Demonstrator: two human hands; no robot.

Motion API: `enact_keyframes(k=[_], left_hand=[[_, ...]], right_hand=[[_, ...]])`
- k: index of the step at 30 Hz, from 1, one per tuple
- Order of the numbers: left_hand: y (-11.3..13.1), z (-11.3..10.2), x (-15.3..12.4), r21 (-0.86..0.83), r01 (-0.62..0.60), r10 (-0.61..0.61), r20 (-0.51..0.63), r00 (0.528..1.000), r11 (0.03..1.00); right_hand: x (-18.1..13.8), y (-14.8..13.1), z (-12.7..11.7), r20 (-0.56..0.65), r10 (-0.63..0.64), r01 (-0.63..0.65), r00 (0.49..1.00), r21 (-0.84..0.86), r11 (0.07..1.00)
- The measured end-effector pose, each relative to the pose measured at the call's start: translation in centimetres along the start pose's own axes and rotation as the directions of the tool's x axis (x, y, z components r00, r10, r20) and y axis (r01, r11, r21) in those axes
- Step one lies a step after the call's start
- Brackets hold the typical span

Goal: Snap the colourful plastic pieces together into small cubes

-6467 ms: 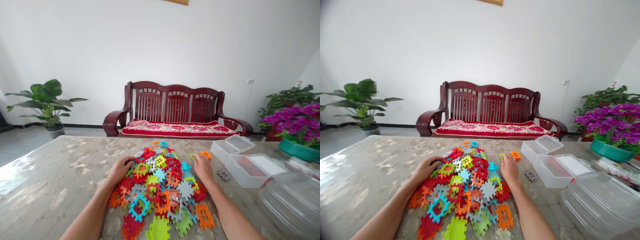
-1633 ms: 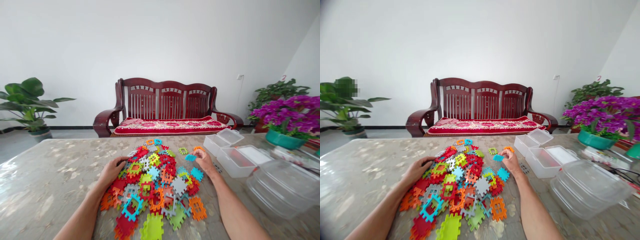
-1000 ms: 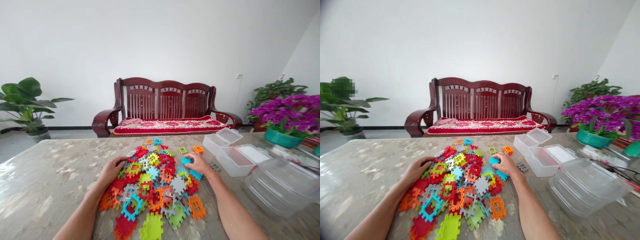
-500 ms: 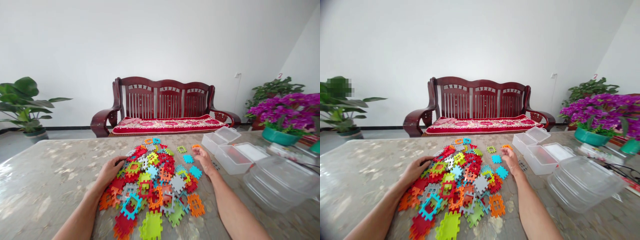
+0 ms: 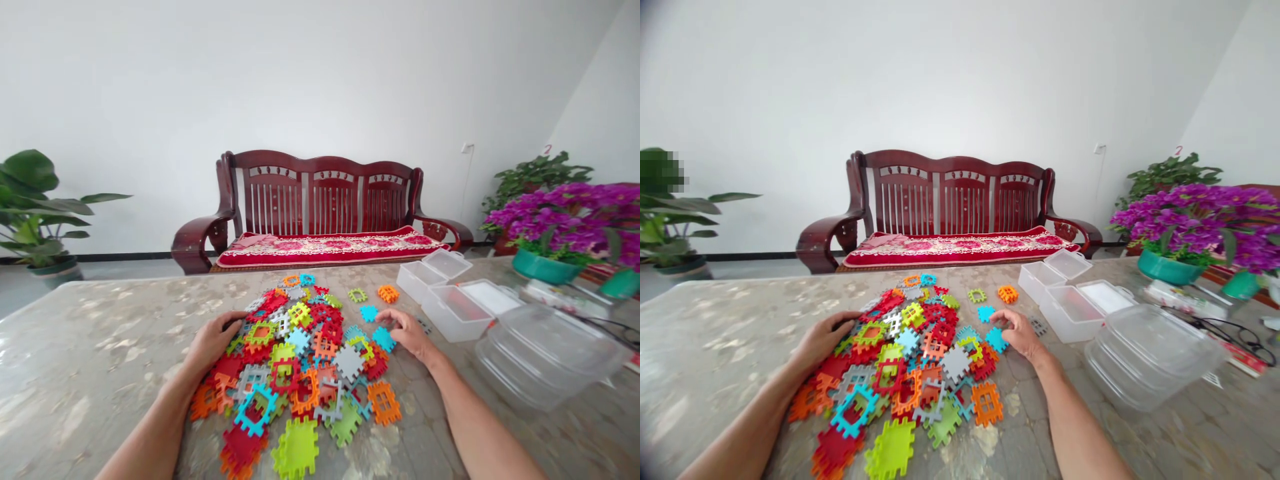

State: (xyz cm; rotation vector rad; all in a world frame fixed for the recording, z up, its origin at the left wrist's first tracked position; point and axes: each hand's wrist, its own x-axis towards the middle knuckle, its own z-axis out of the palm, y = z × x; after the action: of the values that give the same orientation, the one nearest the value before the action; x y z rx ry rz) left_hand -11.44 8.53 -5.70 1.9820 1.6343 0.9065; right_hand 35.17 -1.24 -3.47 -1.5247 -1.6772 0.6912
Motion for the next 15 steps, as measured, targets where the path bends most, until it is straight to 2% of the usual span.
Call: enact_keyframes(k=[3, 8, 11, 15], left_hand=[[0.2, -0.1, -0.1, 0.01, 0.005, -0.005, 0.005, 1.0, 1.0], [0.3, -0.1, -0.2, 0.02, 0.009, -0.01, 0.008, 1.0, 1.0], [0.4, -0.1, -0.2, 0.026, 0.013, -0.013, 0.01, 1.0, 1.0], [0.5, -0.1, -0.2, 0.02, 0.009, -0.009, -0.002, 1.0, 1.0]], right_hand=[[-0.3, -0.2, -0.9, 0.151, 0.001, 0.004, 0.989, -0.03, 1.0], [-0.6, -0.6, -2.1, 0.329, -0.078, 0.116, 0.941, -0.095, 0.989], [-0.6, -0.8, -2.3, 0.344, -0.102, 0.163, 0.934, -0.152, 0.975], [-0.4, -0.7, -1.8, 0.293, -0.105, 0.17, 0.95, -0.206, 0.964]])
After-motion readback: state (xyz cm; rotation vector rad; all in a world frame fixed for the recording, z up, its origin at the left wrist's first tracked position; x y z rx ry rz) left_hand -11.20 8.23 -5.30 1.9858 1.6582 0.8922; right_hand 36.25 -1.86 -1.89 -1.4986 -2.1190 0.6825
